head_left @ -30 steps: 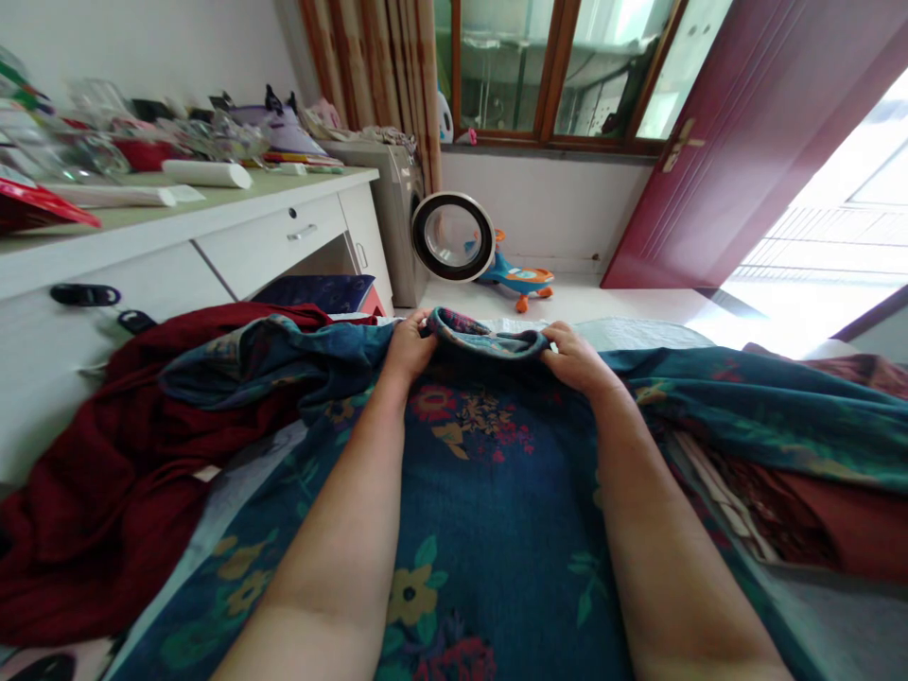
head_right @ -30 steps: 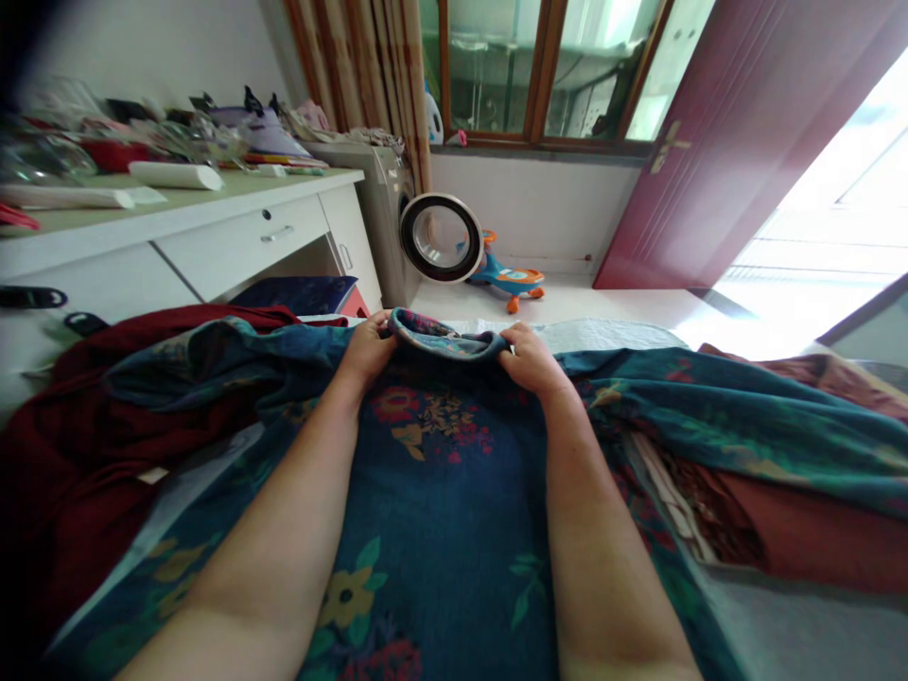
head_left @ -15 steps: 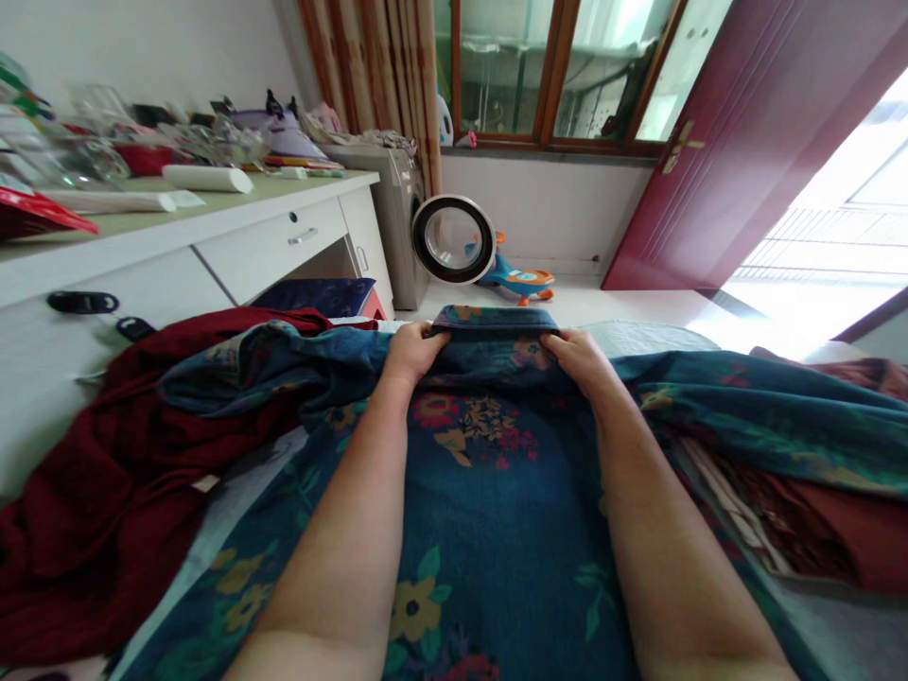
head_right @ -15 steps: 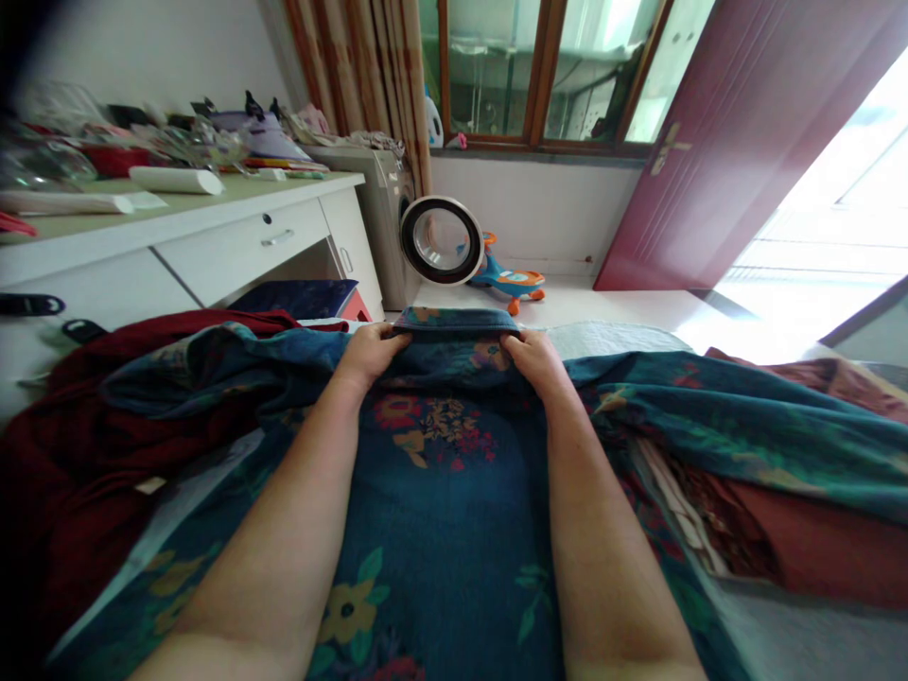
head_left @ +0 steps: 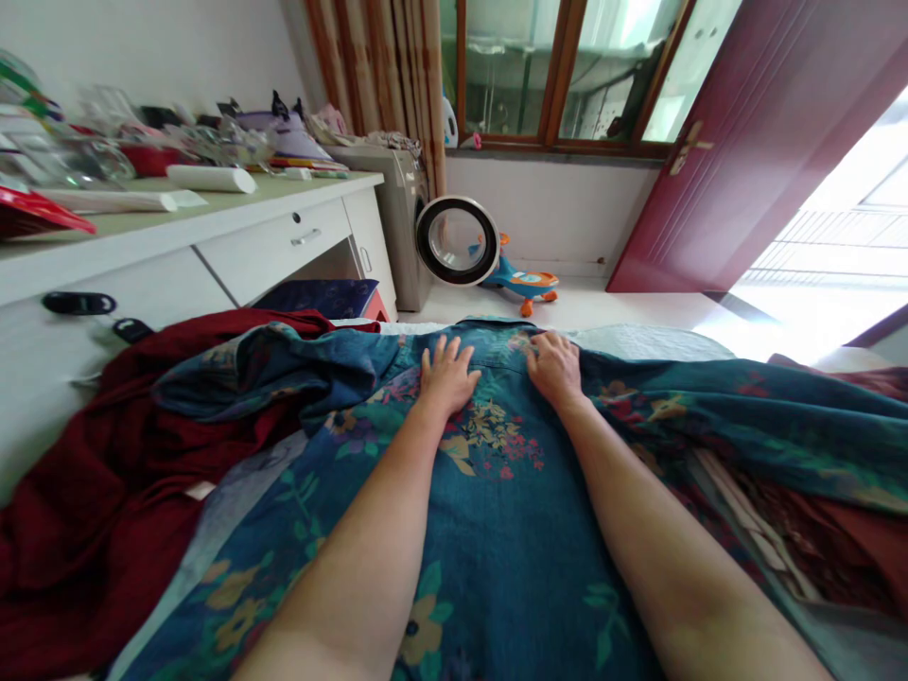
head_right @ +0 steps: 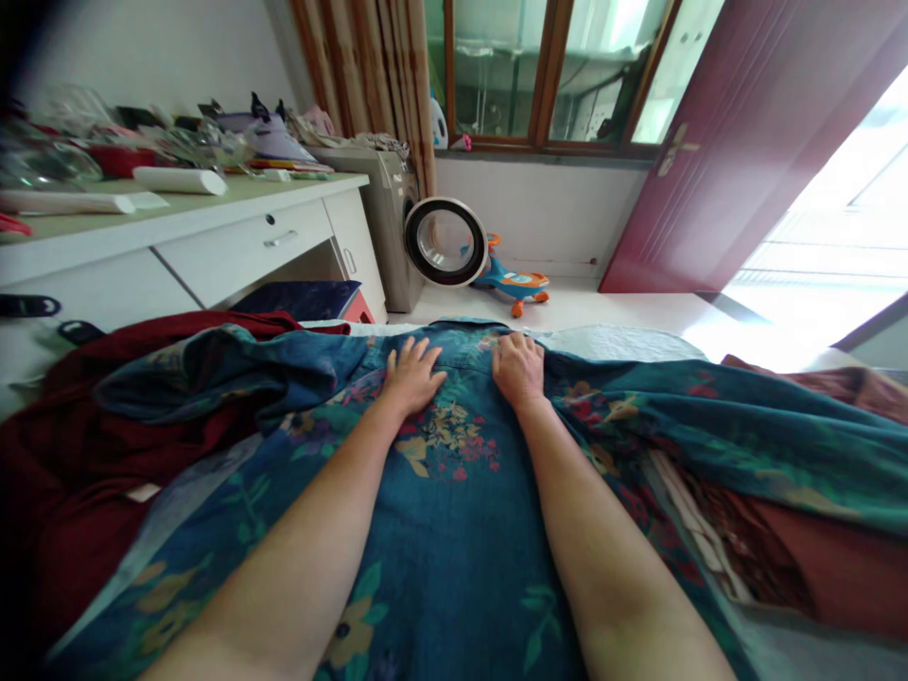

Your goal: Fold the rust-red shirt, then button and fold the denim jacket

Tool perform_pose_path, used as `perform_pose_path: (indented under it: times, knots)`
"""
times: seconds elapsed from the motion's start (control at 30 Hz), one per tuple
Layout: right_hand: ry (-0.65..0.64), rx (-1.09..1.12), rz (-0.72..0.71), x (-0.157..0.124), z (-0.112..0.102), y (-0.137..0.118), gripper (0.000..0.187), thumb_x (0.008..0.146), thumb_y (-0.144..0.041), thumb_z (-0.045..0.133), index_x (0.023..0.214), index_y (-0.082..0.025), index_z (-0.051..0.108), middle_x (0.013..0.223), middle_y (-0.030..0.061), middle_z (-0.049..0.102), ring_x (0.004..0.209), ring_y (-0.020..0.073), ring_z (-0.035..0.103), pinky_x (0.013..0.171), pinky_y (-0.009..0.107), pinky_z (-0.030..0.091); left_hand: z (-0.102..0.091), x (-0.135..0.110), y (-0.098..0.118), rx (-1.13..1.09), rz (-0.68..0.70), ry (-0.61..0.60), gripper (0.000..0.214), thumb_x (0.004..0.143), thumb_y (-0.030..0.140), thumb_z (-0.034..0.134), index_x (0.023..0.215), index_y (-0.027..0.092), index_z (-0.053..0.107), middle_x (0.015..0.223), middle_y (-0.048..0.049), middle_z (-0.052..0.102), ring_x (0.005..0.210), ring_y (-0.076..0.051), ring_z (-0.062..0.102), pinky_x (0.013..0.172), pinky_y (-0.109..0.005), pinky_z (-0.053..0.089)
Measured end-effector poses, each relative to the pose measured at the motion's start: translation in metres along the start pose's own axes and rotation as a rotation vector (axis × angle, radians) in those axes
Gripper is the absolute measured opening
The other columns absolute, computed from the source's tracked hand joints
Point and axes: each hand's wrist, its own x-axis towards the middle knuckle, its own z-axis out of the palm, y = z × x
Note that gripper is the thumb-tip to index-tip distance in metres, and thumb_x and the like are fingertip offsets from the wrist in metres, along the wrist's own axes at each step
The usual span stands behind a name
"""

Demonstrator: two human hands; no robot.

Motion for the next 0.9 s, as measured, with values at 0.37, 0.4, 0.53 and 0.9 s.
perform_pose_path:
  times: [0.37,0.4,0.53,0.9]
  knots:
    - [-0.354,-0.031,0.009,0.019,0.01,0.051,0.045,0.097,-0.043,0.04,0.129,-0.018,0.058,0.141,0.0101,0.054,0.129,0.024,0.045,0.108,0.035,0.031,0.007,-0.005,-0.001,0.018,-0.071,-0.14,0.07,0.087,0.063,0.04,0.146,0.025,0.042,0.157,-0.0103,0.033,0.146,-0.039,0.019,0.116,-0.063,0.01]
    - [-0.336,-0.042,0.028,0.021,0.006,0.055,0.042,0.097,-0.04,0.039,0.126,-0.018,0.06,0.138,0.0106,0.056,0.127,0.0242,0.047,0.107,0.035,0.031,0.006,-0.005,0.001,0.018,-0.063,-0.115,0.068,0.087,0.061,0.043,0.145,0.025,0.043,0.156,-0.011,0.034,0.146,-0.04,0.02,0.115,-0.065,0.01]
    - [-0.287,-0.12,0.191,0.026,-0.007,0.072,0.039,0.096,-0.031,0.038,0.119,-0.013,0.064,0.123,0.0189,0.063,0.118,0.0301,0.054,0.101,0.042,0.035,0.002,-0.006,0.014,-0.001,0.08,0.053,0.053,0.088,0.036,0.052,0.14,0.025,0.048,0.151,-0.009,0.043,0.143,-0.032,0.029,0.116,-0.057,0.018]
    - [-0.086,-0.178,0.19,0.038,-0.032,0.073,0.036,0.097,-0.023,0.036,0.119,-0.012,0.061,0.124,0.02,0.057,0.116,0.0307,0.049,0.095,0.043,0.035,0.008,-0.015,0.035,-0.032,0.183,-0.212,0.07,0.09,0.061,0.04,0.149,0.024,0.036,0.16,-0.0073,0.028,0.146,-0.036,0.023,0.117,-0.053,0.02]
